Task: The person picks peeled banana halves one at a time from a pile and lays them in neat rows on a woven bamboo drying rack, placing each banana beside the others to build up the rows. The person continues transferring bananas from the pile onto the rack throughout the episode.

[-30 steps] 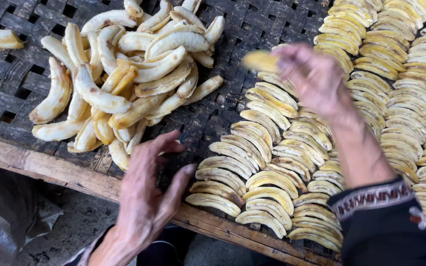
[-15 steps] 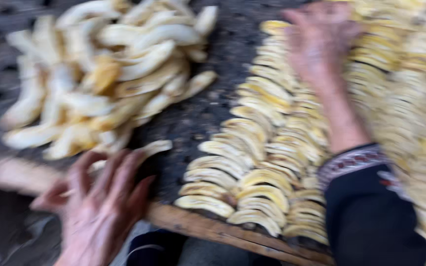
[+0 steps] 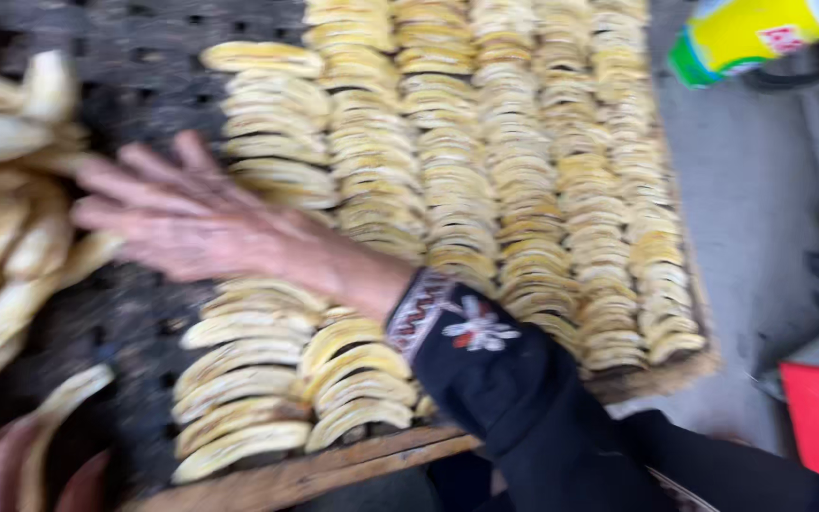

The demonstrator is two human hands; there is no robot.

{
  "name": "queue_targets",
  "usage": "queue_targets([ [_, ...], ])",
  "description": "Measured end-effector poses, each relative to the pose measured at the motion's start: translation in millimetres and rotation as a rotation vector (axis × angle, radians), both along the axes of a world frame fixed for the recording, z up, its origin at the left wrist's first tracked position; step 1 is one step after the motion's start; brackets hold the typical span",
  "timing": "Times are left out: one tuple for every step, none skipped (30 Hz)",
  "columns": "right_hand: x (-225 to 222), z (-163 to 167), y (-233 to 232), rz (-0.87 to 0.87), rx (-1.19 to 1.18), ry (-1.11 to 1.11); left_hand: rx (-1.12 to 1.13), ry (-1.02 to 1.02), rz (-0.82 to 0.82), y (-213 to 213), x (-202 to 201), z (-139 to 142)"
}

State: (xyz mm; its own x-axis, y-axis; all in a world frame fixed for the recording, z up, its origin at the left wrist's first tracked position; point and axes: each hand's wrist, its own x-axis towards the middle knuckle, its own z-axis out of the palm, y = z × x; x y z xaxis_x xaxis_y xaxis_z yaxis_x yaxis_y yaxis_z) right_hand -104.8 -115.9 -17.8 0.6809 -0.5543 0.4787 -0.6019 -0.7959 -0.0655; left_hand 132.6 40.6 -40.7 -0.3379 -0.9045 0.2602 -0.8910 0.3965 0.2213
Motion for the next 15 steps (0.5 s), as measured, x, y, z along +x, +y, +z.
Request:
queue_targets([
  [-2.9,-6.8,0.5,0.029,-0.002,0.052,-0.021,-0.008,0.012,3.9,2.6,13.8],
  [-4.5,-10.0,1.1,-0.006,0.336,0.166,-0.029,0.042,0.036,11.1,1.9,25.0],
  [-9.5,-9.9,1.5,-0.005,0.669,0.293,-0.031,0.123,0.06,18.9,1.1,34.6],
  [-7.9,-10.7,7.6,0.102,-0.163,0.08,-0.019,0.25,0.079,27.7,0.4,42.8],
  [-15.4,-5.5,14.4,0.095,-0.109,0.148,0.038,0.44,0.081,31.3,-1.0,45.4],
  [-22.5,3.4,21.1,0.04,-0.174,0.468,0.086,0.638,0.081,34.8,-4.6,47.2],
  [-13.9,6.4,22.3,0.008,0.006,0.476,0.35,0.859,0.17,41.3,-9.2,48.6],
  [-15.4,15.5,24.7,-0.032,0.188,0.503,0.611,1.097,0.246,44.6,-14.8,48.4],
  [-16.7,24.9,29.9,-0.013,0.164,0.439,0.709,1.312,0.221,44.6,-20.2,46.9],
  [-17.9,34.1,34.9,0.004,0.146,0.379,0.806,1.532,0.187,40.6,-24.2,43.8],
  [-21.4,43.3,42.1,-0.001,0.265,0.338,0.909,1.758,0.128,35.9,-30.0,41.0],
  [-25.8,51.5,48.9,-0.005,0.383,0.301,0.974,1.859,0.132,32.8,-37.2,39.2],
  [-28.1,56.9,54.9,-0.008,0.501,0.262,1.037,1.957,0.135,30.5,-43.4,38.1],
  [-31.5,60.6,61.0,-0.003,0.603,0.227,1.11,2.054,0.126,27.9,-50.2,37.0],
  [-32.9,60.9,66.7,0.006,0.708,0.191,1.091,2.077,0.159,26.1,-56.5,36.1],
])
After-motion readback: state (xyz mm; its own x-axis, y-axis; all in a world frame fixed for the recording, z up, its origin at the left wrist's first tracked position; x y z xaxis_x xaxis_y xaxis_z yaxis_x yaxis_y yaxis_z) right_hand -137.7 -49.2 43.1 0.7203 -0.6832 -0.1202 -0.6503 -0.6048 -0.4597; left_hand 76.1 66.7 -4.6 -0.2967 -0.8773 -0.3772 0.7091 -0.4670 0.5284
